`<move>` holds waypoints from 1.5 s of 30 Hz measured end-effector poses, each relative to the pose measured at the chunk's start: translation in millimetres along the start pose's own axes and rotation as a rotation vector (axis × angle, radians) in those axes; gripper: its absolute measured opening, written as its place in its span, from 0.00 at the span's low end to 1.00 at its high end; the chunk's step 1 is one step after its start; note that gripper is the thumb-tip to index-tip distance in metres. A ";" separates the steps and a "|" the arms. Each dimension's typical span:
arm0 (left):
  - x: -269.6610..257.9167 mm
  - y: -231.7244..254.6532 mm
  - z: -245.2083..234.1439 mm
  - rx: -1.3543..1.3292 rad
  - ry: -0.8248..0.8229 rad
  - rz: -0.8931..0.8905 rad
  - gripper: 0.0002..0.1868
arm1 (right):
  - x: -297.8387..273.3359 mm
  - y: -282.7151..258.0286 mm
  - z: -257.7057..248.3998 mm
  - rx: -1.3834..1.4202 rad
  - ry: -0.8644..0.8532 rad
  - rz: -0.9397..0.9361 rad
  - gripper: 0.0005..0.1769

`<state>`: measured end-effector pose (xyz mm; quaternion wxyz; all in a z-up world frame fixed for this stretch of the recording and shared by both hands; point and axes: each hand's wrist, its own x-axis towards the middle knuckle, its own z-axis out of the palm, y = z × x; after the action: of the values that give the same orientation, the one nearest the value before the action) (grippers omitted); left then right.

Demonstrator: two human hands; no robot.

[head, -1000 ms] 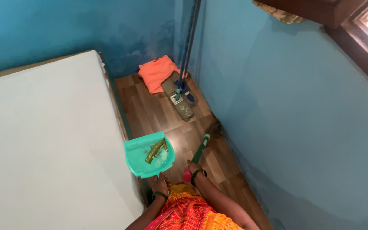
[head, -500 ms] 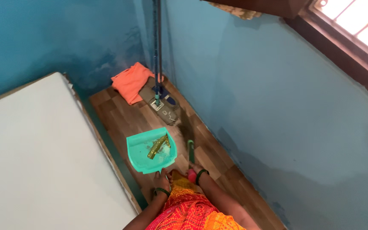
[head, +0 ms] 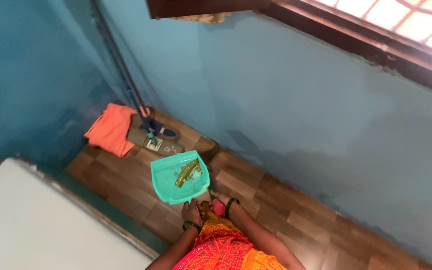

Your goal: The person sweeps a wooden floor using a broom and a dustpan. They move around a room with a bed and several plastic chairs, sweeping debris into the dustpan.

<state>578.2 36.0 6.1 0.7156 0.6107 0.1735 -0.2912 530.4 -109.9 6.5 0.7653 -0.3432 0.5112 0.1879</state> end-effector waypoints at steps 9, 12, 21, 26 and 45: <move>15.4 3.6 4.7 0.144 -0.186 -0.090 0.13 | 4.0 67.7 -25.3 0.289 0.070 0.035 0.26; 15.7 -2.7 6.5 0.173 -0.271 -0.141 0.11 | -4.6 95.4 -38.2 0.374 0.166 0.009 0.27; -8.5 -39.5 32.4 0.385 -0.519 -0.186 0.13 | -41.3 153.0 -75.8 0.651 0.368 -0.085 0.25; -28.2 -57.2 47.0 0.524 -0.576 -0.260 0.13 | -60.9 178.6 -93.3 0.856 0.581 -0.099 0.21; -110.4 -136.2 95.4 0.634 -0.818 -0.309 0.12 | -118.3 257.1 -159.8 0.712 0.384 -0.123 0.42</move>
<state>397.2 -45.9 -13.9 0.4543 0.6008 -0.1276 -0.6453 213.7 -38.7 -10.0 0.7366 -0.1157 0.6565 -0.1141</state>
